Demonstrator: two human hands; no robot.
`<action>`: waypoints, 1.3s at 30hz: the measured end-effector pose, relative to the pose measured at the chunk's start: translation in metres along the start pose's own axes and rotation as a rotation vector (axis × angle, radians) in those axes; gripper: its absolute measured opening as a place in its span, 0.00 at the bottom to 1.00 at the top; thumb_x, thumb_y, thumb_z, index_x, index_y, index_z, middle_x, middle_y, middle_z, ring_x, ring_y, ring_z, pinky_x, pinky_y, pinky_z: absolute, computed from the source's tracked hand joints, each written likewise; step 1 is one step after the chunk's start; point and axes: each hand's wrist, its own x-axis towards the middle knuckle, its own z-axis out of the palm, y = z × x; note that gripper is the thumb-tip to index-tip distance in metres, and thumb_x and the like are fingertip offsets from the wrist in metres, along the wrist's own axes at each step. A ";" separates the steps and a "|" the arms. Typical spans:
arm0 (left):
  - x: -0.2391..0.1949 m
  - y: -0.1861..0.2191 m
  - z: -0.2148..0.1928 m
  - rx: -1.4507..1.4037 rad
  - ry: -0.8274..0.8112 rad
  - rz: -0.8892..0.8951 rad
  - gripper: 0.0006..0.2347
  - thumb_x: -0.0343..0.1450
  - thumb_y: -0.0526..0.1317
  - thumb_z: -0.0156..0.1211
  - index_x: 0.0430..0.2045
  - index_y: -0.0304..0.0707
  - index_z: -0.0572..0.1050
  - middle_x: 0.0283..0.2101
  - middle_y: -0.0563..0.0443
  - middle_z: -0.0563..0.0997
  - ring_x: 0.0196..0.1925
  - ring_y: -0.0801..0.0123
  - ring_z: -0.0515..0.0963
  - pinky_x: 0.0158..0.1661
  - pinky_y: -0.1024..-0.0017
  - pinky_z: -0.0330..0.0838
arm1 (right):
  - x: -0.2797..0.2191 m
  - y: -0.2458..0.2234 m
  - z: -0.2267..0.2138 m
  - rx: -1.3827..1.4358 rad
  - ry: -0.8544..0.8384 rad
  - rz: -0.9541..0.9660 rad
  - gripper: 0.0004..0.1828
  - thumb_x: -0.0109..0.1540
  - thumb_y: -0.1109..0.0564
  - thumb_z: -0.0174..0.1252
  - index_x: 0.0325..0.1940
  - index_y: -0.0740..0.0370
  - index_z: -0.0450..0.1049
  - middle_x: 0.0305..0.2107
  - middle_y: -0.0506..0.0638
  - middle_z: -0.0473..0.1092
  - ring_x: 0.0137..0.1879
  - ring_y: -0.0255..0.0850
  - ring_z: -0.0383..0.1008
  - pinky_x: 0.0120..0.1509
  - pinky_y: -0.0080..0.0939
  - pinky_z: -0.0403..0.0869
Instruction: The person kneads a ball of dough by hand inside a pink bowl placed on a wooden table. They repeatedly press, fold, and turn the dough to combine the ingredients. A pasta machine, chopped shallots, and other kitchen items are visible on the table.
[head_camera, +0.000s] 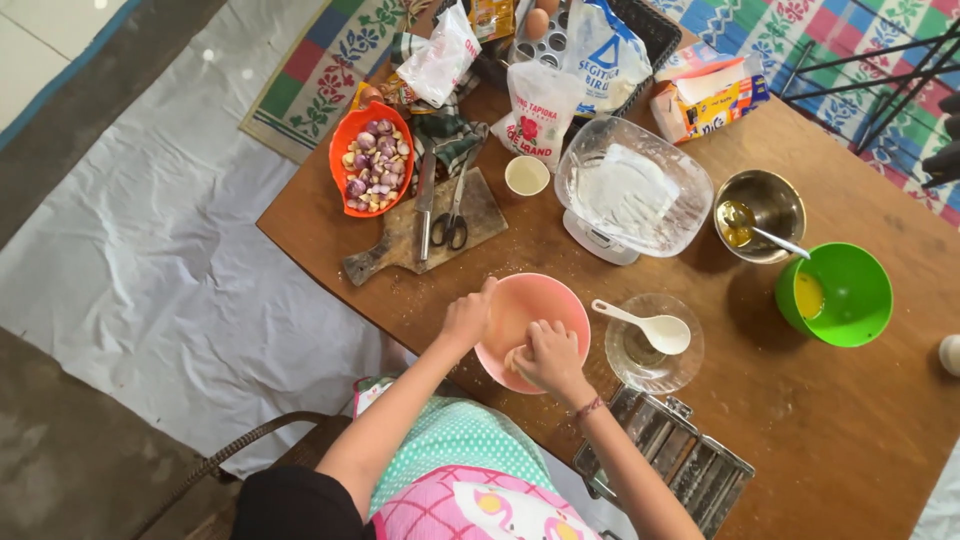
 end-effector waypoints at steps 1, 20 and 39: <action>-0.002 0.001 -0.001 0.002 -0.001 0.005 0.17 0.73 0.35 0.41 0.59 0.49 0.58 0.31 0.35 0.84 0.37 0.41 0.86 0.41 0.48 0.80 | -0.006 -0.006 0.002 0.001 0.002 0.005 0.16 0.53 0.36 0.56 0.33 0.45 0.63 0.32 0.42 0.63 0.49 0.44 0.68 0.50 0.50 0.70; 0.002 0.006 -0.005 -0.049 -0.025 -0.015 0.18 0.74 0.37 0.42 0.59 0.50 0.58 0.32 0.36 0.84 0.37 0.41 0.86 0.41 0.47 0.80 | 0.090 -0.038 0.030 -0.062 0.008 -0.136 0.18 0.53 0.38 0.49 0.25 0.50 0.76 0.22 0.52 0.78 0.37 0.49 0.82 0.56 0.51 0.67; 0.009 -0.010 0.008 -0.037 -0.007 -0.006 0.19 0.74 0.35 0.41 0.61 0.42 0.58 0.32 0.32 0.83 0.36 0.39 0.86 0.39 0.47 0.81 | 0.024 -0.027 -0.072 0.215 -0.034 0.099 0.27 0.55 0.39 0.58 0.59 0.34 0.71 0.39 0.42 0.79 0.49 0.46 0.80 0.50 0.56 0.75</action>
